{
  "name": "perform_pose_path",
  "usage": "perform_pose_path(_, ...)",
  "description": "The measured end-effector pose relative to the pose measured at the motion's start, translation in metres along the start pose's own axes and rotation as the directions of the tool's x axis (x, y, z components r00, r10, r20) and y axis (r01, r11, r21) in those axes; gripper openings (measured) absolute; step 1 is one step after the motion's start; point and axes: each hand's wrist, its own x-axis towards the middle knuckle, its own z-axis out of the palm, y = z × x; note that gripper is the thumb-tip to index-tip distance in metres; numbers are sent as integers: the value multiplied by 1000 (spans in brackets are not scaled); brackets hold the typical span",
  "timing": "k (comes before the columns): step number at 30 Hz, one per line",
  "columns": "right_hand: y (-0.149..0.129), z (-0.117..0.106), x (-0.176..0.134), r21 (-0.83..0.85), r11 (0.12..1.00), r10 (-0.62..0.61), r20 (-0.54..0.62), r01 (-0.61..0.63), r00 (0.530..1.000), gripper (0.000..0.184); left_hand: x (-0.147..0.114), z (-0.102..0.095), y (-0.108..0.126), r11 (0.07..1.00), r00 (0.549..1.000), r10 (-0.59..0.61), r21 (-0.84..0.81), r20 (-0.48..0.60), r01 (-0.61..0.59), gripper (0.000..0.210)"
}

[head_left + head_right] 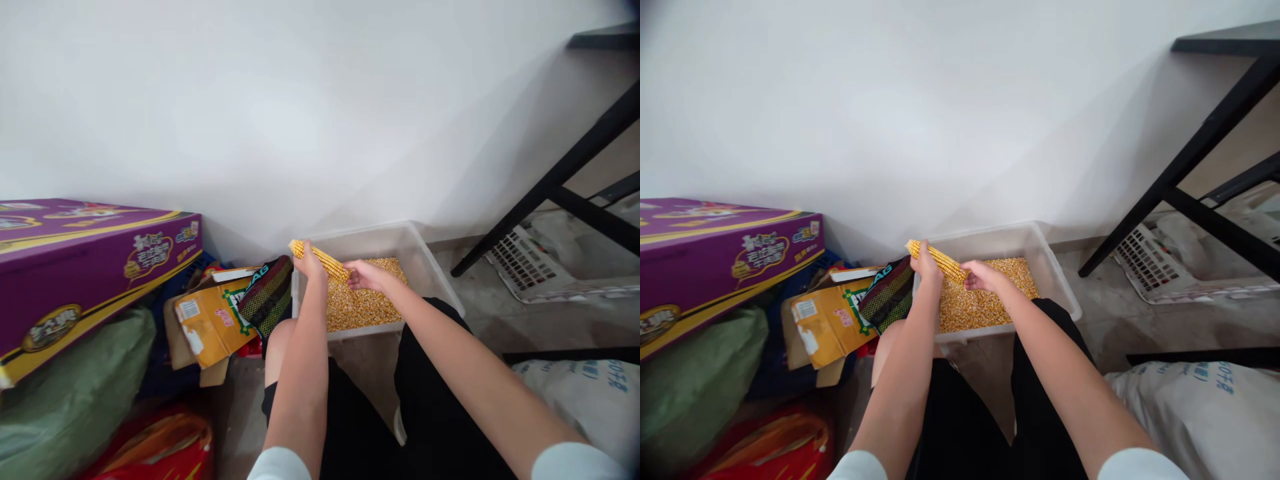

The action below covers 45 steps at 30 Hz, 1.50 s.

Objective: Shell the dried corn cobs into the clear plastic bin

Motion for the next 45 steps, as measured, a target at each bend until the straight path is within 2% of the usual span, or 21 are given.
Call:
perform_pose_path(3,-1,4,-6,-67,990,-117,65,121,991,12,6,-1,1,999,999,-24,-32,-38,22,35)
perform_pose_path(5,-1,7,-9,-83,984,-151,80,158,985,14,7,-1,4,999,999,-24,-42,-39,22,36)
perform_pose_path(8,-3,8,-11,-78,983,-156,107,165,982,23,10,-2,11,998,999,-24,-64,-47,21,36)
perform_pose_path(11,-7,6,-12,-16,991,-124,208,130,970,30,14,-4,17,997,997,-40,-73,-59,36,35)
perform_pose_path(13,-10,5,-13,26,994,-110,236,107,966,31,17,-6,20,996,996,-51,-73,-67,46,34)
perform_pose_path(15,-11,6,-14,17,993,-119,195,118,973,27,18,-7,22,996,996,-45,-79,-72,40,34)
perform_pose_path(18,-9,11,-14,-83,979,-180,71,186,981,25,16,-7,24,996,999,-19,-88,-51,15,34)
perform_pose_path(20,-7,15,-14,-128,969,-208,32,210,978,26,14,-7,25,996,999,-2,-88,-32,-1,35)
perform_pose_path(24,-7,18,-14,-94,975,-191,90,199,977,21,13,-8,29,998,1000,13,-69,-12,-14,35)
perform_pose_path(30,-10,18,-15,-107,981,-158,32,160,987,36,14,-8,32,998,1000,-11,-69,-2,11,36)
perform_pose_path(33,-11,19,-17,-140,977,-155,49,161,987,26,12,-8,35,996,1000,-26,-90,4,27,37)
perform_pose_path(38,-12,23,-22,-284,944,-172,14,169,985,15,2,-6,43,993,992,-54,-95,115,65,37)
perform_pose_path(45,-9,24,-16,-265,942,-202,40,206,978,10,-8,-4,46,995,964,46,-98,261,-20,39)
